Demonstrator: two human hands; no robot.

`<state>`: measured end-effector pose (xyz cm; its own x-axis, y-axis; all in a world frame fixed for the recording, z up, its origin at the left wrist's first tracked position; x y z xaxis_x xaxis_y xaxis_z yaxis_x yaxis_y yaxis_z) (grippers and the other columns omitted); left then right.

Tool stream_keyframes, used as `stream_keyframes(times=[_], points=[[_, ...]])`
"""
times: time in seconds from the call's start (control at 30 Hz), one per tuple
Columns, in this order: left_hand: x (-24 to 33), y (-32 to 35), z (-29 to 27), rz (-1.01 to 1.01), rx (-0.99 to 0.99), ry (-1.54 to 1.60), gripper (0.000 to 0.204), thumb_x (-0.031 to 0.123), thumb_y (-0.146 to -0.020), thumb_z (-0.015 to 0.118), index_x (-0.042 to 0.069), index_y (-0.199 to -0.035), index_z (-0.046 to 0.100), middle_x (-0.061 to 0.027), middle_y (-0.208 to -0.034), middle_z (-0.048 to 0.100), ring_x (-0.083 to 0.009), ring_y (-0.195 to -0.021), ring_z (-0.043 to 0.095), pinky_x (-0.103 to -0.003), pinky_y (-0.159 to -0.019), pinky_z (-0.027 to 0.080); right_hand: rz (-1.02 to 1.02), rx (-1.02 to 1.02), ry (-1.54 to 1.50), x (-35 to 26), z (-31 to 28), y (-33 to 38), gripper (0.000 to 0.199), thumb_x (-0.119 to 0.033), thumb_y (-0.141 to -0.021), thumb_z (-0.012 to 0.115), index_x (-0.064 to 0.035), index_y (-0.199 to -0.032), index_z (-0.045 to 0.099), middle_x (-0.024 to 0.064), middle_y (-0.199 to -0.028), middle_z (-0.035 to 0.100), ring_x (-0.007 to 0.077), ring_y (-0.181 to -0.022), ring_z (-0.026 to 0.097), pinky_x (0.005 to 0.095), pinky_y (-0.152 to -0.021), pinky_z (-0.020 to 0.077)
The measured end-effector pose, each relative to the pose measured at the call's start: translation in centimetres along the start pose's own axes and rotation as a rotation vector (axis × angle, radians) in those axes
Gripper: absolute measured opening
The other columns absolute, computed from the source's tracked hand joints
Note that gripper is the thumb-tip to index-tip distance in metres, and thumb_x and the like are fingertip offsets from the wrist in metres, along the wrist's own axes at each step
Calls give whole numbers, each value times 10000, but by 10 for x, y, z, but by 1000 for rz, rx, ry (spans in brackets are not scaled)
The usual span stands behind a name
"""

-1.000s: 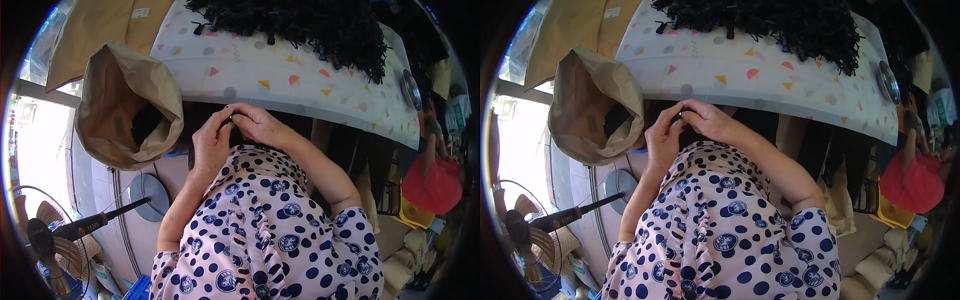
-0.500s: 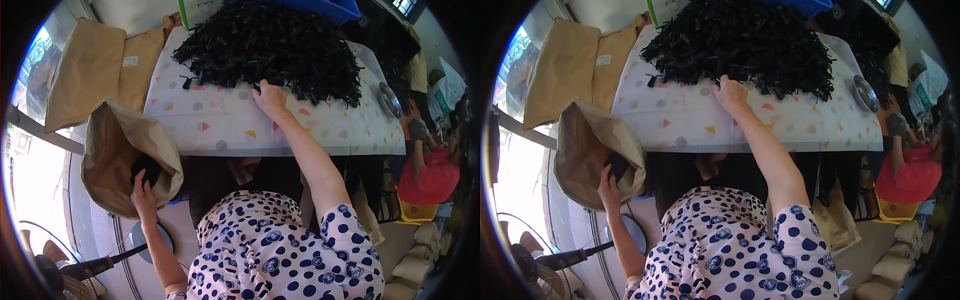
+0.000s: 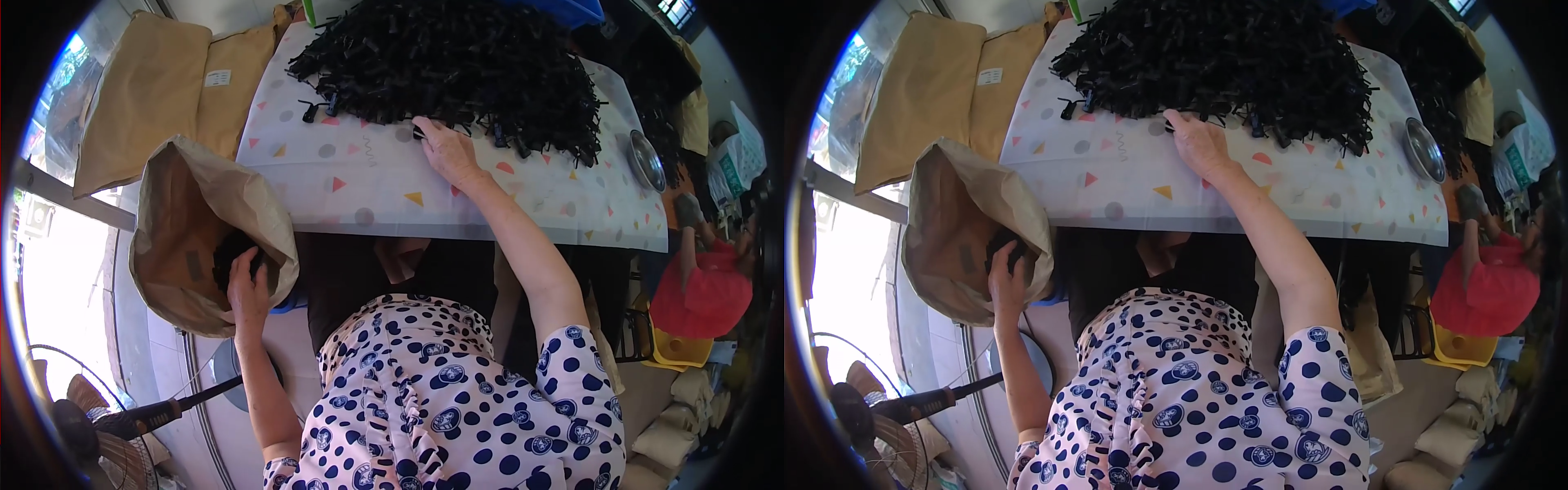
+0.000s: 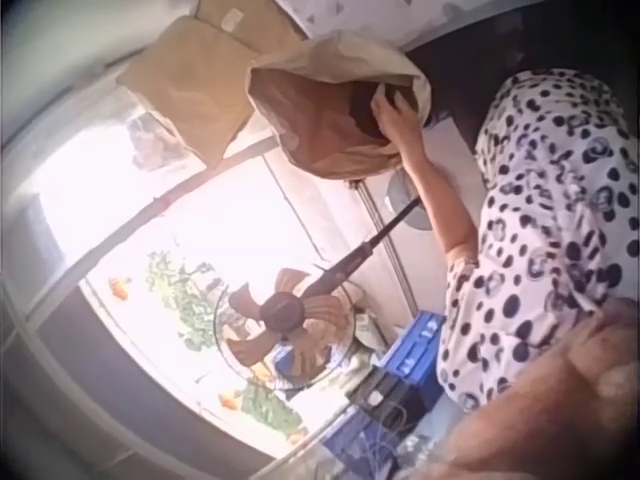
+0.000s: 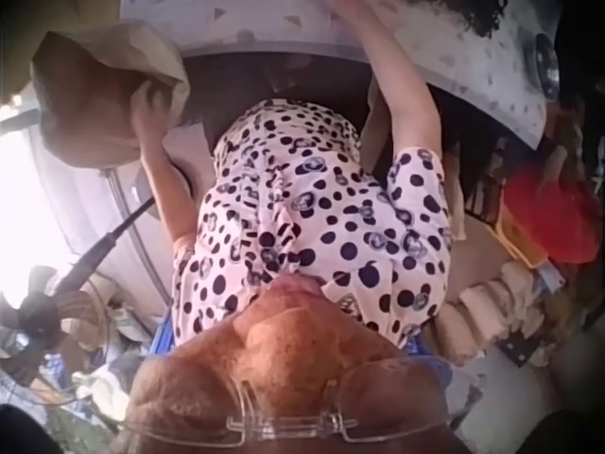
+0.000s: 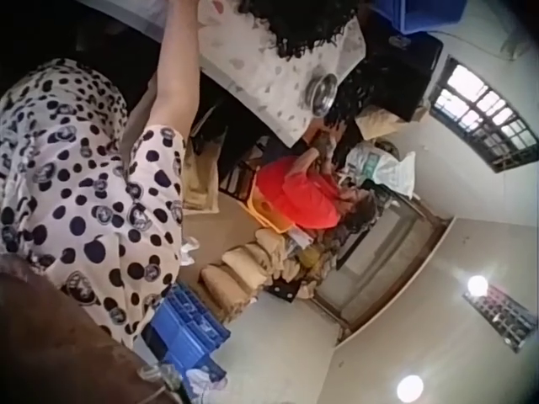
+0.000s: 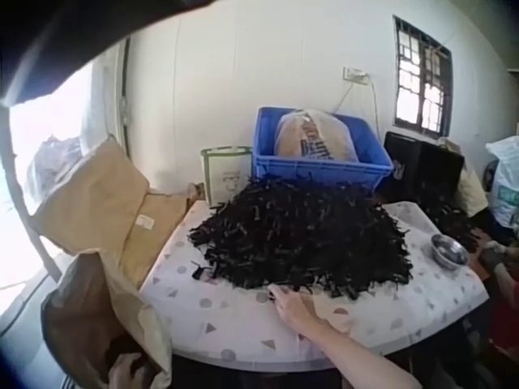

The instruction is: Sorting small black plastic components from a pile on a table and placing them into a paper bag.

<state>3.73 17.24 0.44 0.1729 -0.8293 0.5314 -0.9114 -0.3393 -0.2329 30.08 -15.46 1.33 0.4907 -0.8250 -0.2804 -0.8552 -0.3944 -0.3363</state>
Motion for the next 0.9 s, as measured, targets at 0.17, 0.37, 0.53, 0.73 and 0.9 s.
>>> stream_keyframes(times=[0.17, 0.37, 0.53, 0.73, 0.9], points=[[-6, 6, 2, -1, -12, 17, 314, 70, -855, 557, 35, -1166, 560, -166, -1114, 599, -343, -1014, 579, -378, -864, 449, -254, -98, 136, -6, -13, -12, 270, -107, -866, 494, -146, -1124, 558, 106, -938, 618, 297, -858, 647, 389, -728, 538], [-1, 7, 4, 27, -14, -24, 293, 84, -867, 555, 37, -1155, 565, -158, -1091, 603, -338, -978, 591, -372, -824, 462, -539, -320, 422, -18, -18, -17, 268, -55, -829, 529, -133, -1082, 565, 97, -851, 625, 281, -794, 651, 375, -710, 542], [-1, 11, 2, 19, -2, 5, 280, 78, -868, 555, 35, -1144, 565, -147, -1116, 586, -331, -996, 579, -362, -832, 458, -319, -211, 47, -1, -30, -20, 276, -95, -856, 576, -121, -1130, 557, 105, -839, 639, 250, -737, 640, 331, -670, 519], [26, 11, -15, 70, 283, -79, 329, 56, -833, 603, 54, -1159, 559, -162, -1229, 517, -368, -1087, 526, -396, -914, 439, 226, 85, -1196, 27, -49, -42, 200, -190, -910, 615, -86, -1078, 585, 13, -780, 598, 41, -523, 416, 207, -437, 304], [73, 8, -17, 191, 315, -2, 415, 40, -798, 645, 59, -1197, 530, -149, -1231, 513, -330, -1053, 551, -382, -869, 469, 480, 68, -1588, 33, -30, -40, 141, -245, -910, 621, -111, -931, 582, 3, -732, 586, 70, -510, 440, 207, -430, 305]])
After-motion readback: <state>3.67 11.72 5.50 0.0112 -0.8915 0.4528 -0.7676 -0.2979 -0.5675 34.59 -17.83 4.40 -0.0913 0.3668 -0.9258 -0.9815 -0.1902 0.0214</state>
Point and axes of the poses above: each hand's wrist, its own y-axis away from the middle knuckle, its own z-axis out of the palm, x = y × z, the point moved 5 cm from there along -y, towards the middle knuckle
